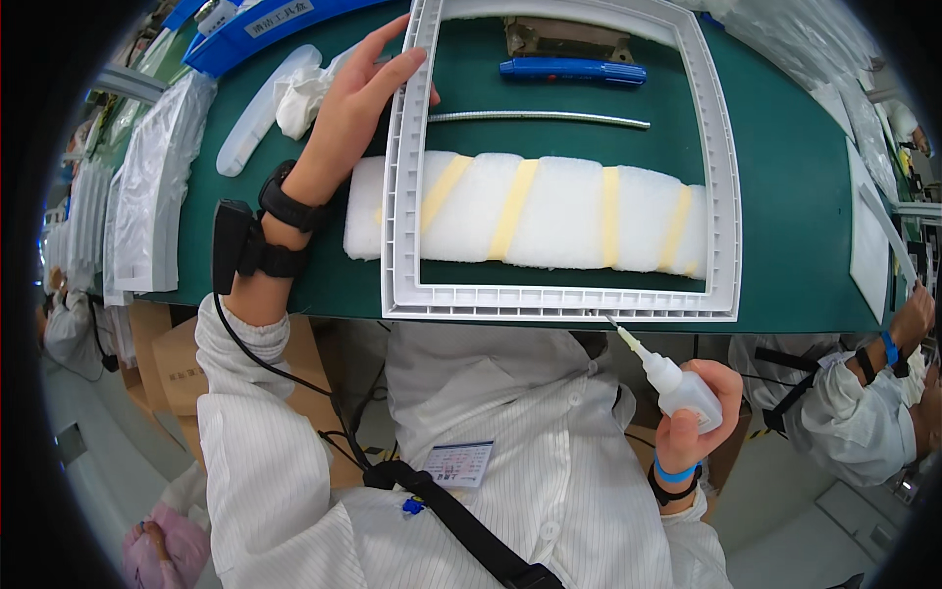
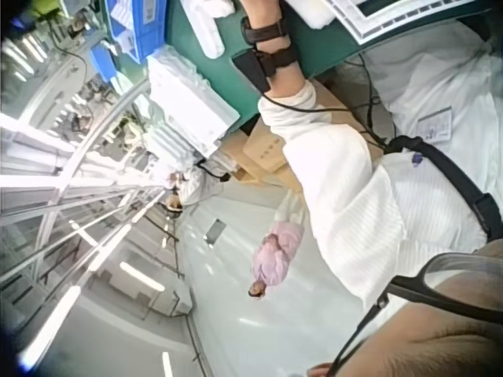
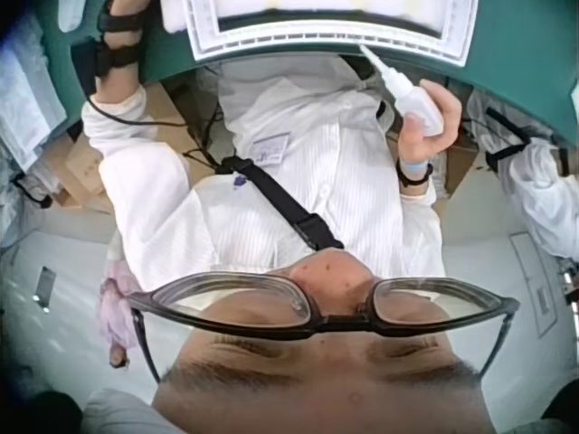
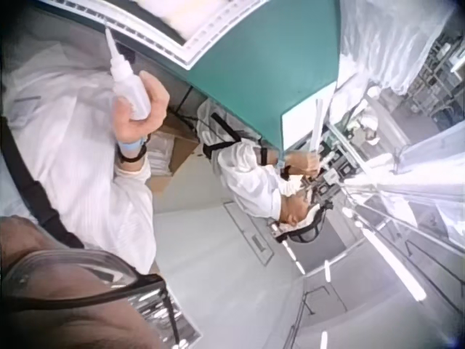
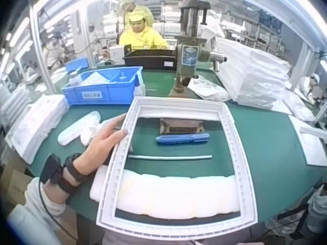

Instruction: Assembling a white rectangular frame using a manual press and applying adhesive.

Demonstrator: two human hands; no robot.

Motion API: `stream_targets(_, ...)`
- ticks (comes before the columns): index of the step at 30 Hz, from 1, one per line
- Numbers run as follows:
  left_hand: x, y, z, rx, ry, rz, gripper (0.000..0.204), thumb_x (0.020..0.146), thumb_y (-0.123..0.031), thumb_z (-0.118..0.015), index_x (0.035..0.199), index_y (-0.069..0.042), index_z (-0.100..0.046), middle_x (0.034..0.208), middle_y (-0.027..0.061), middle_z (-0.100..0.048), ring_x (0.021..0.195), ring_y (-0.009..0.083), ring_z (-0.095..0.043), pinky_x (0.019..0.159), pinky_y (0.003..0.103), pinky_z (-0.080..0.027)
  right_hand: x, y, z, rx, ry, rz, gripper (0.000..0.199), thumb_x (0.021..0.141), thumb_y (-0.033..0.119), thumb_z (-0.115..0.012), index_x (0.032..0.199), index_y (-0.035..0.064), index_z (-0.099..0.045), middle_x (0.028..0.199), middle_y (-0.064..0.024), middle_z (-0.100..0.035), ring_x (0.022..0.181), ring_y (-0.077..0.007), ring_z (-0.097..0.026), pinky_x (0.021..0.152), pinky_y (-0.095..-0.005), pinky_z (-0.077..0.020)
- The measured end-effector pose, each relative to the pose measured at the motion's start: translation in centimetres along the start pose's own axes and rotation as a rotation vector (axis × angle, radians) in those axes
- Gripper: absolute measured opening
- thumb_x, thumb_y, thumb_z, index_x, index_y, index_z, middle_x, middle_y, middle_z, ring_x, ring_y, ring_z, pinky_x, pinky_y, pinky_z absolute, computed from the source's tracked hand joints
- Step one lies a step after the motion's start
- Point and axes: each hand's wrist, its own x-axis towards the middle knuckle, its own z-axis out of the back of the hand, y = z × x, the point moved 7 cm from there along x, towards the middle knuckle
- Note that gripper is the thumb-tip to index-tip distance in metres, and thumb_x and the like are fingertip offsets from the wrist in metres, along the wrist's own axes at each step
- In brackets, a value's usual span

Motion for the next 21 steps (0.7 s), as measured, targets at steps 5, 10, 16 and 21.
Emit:
stream_targets(5,0.2,0.6,0.3,0.017,0.007,0.066,0.058,0.096,-0.040,-0.050,0.146,-0.012,-0.038,0.087,0.0059,-0.066,0.072,0.0057,-0.059,0.061,0.018,-0.043,0.7,1.8,0.0,-0.104,0.024,0.092,0.053,0.083,0.041,-0.070,0.111,-0.0024,-0.059,0.101,-0.0117,-0.062,0.078,-0.0156,-0.059,0.065,-0.0257,-0.0471)
stream_targets(10,0.2,-0.7,-0.5,-0.131,-0.002,0.097,0.055,0.097,-0.022,-0.053,0.146,-0.002,-0.034,0.100,0.0053,-0.060,0.080,0.0085,-0.058,0.069,0.020,-0.048,1.8,3.8,-0.5,-0.253,0.082,0.171,0.048,0.078,0.033,-0.073,0.107,-0.0039,-0.061,0.095,-0.0136,-0.065,0.073,-0.0199,-0.063,0.062,-0.0264,-0.0488)
stream_targets(16,0.1,-1.4,-0.4,-0.084,-0.010,0.098,0.053,0.098,-0.021,-0.051,0.144,-0.001,-0.036,0.098,0.0041,-0.060,0.078,0.0081,-0.058,0.068,0.019,-0.047,3.5,7.0,-1.2,-0.302,0.199,0.351,0.045,0.073,0.019,-0.073,0.106,-0.0089,-0.060,0.079,-0.0147,-0.065,0.049,-0.0159,-0.052,0.044,-0.0258,-0.0399)
stream_targets(21,-0.1,-1.4,-0.4,-0.096,-0.028,0.087,0.052,0.098,-0.021,-0.051,0.144,-0.001,-0.037,0.097,0.0038,-0.061,0.078,0.0080,-0.058,0.067,0.019,-0.047,4.2,7.7,-1.8,-0.269,0.235,0.374,0.046,0.071,0.016,-0.073,0.105,-0.0106,-0.059,0.074,-0.0148,-0.064,0.043,-0.0133,-0.046,0.040,-0.0253,-0.0347)
